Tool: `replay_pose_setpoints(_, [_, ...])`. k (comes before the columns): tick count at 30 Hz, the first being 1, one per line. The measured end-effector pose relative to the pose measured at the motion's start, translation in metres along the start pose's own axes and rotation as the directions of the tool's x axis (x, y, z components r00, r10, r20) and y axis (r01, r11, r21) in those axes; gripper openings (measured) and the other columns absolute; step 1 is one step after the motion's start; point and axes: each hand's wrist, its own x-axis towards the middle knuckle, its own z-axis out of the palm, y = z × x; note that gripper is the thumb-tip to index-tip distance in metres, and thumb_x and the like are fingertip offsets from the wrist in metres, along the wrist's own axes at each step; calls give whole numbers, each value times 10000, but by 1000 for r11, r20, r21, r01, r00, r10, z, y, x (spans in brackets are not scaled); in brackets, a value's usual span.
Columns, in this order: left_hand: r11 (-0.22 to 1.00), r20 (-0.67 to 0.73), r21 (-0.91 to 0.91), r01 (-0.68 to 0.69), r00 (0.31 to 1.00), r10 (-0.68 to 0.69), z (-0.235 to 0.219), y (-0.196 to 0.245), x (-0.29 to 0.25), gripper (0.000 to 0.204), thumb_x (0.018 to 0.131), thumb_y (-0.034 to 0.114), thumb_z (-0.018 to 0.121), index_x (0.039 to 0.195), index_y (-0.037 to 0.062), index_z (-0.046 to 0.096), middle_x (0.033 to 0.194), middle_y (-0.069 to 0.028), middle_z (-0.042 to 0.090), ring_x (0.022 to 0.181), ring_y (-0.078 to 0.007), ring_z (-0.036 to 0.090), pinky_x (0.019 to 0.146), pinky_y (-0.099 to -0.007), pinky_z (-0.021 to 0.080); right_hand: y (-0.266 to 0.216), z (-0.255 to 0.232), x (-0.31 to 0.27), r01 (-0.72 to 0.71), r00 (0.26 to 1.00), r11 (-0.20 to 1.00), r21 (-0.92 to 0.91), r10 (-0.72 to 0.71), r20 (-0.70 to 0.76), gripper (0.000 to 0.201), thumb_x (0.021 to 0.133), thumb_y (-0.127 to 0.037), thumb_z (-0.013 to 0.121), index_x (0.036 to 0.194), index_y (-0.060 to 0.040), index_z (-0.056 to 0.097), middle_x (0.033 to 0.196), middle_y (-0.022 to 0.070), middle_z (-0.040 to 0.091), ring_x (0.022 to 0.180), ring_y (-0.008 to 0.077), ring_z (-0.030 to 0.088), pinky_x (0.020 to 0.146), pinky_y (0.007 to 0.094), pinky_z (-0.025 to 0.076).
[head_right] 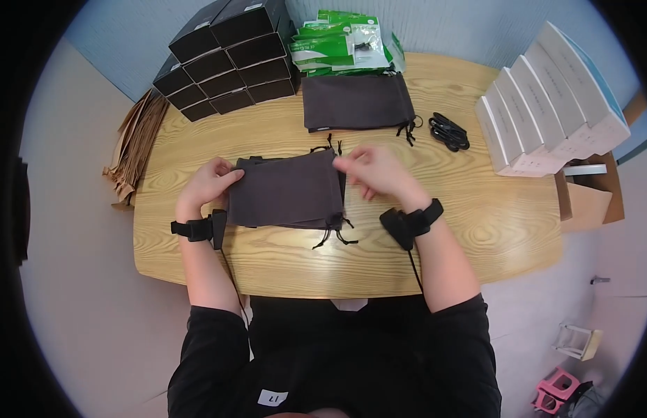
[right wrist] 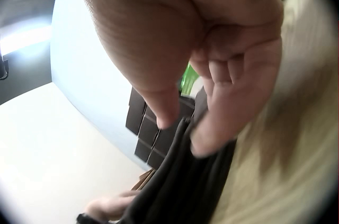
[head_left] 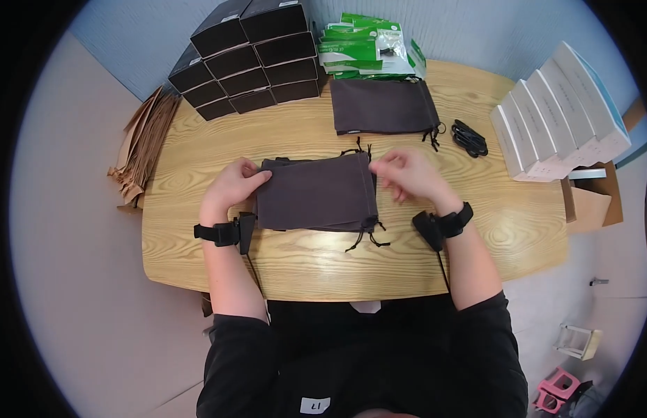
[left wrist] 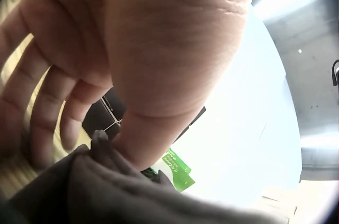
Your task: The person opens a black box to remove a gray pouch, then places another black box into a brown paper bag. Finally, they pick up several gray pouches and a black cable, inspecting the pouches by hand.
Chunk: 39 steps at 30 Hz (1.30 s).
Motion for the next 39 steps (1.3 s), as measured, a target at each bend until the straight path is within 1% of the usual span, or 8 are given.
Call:
replay_pose_setpoints(3, [1000,-87,1,9,996,-9,5,8,-6,558,690,342,768,1027,-71,602,822,-149,662,692,-229,648,623,-311,520,0,-42,14,105,866,988,-115,-147,-477,369,818,-307,697,957,23,605,688,73,604,518,155,596,465,253,483])
replay_pose_setpoints(5, [999,30,6,36,999,-36,5,17,-7,564,675,324,779,1025,-83,603,838,-153,666,716,-236,652,652,-318,519,1,-63,21,-82,561,812,-577,-441,-700,353,777,-303,714,913,9,617,755,102,622,696,238,639,610,320,508])
replay_pose_setpoints(18, [997,-75,-32,74,994,-76,-44,-49,-2,427,749,247,702,1052,-43,623,941,-175,677,860,-262,662,768,-336,508,8,-82,51,13,554,771,-637,-536,-637,160,748,-141,630,820,-12,569,669,119,590,625,253,603,581,344,483])
replay_pose_setpoints(25, [933,-383,146,330,888,-254,-67,-89,-1,518,773,268,706,1145,-54,543,1042,-205,639,911,-272,644,779,-345,508,6,-78,34,277,874,924,266,-127,-468,181,845,-121,587,954,22,566,740,74,644,574,90,588,511,212,481])
replay_pose_setpoints(27, [803,-706,576,153,587,395,-56,-68,-3,452,797,253,685,1126,-27,553,966,-176,640,856,-230,634,737,-305,499,8,-71,26,293,909,858,421,-113,-402,183,861,-128,584,960,26,571,760,78,651,576,88,589,516,208,488])
replay_pose_setpoints(31, [805,-221,-518,-290,954,201,7,68,-25,267,862,255,642,995,25,618,770,-19,593,691,-80,535,628,-235,449,-10,-24,1,386,909,892,234,-323,-264,167,862,-111,616,973,5,572,783,60,647,607,81,587,527,200,480])
replay_pose_setpoints(35, [809,-103,-397,-433,897,430,76,142,-37,241,846,243,659,911,15,615,714,-13,586,621,-82,535,589,-232,446,3,-2,3,475,867,877,-74,-481,-128,160,833,-74,643,954,11,583,803,26,636,640,48,560,561,196,465])
replay_pose_setpoints(39, [818,-113,-328,-473,879,463,100,146,-22,259,832,242,672,837,-3,589,657,-40,573,595,-105,542,568,-251,445,6,-2,-2,628,776,759,173,-597,-203,143,846,-91,630,954,-2,606,731,-14,608,616,39,512,538,215,405])
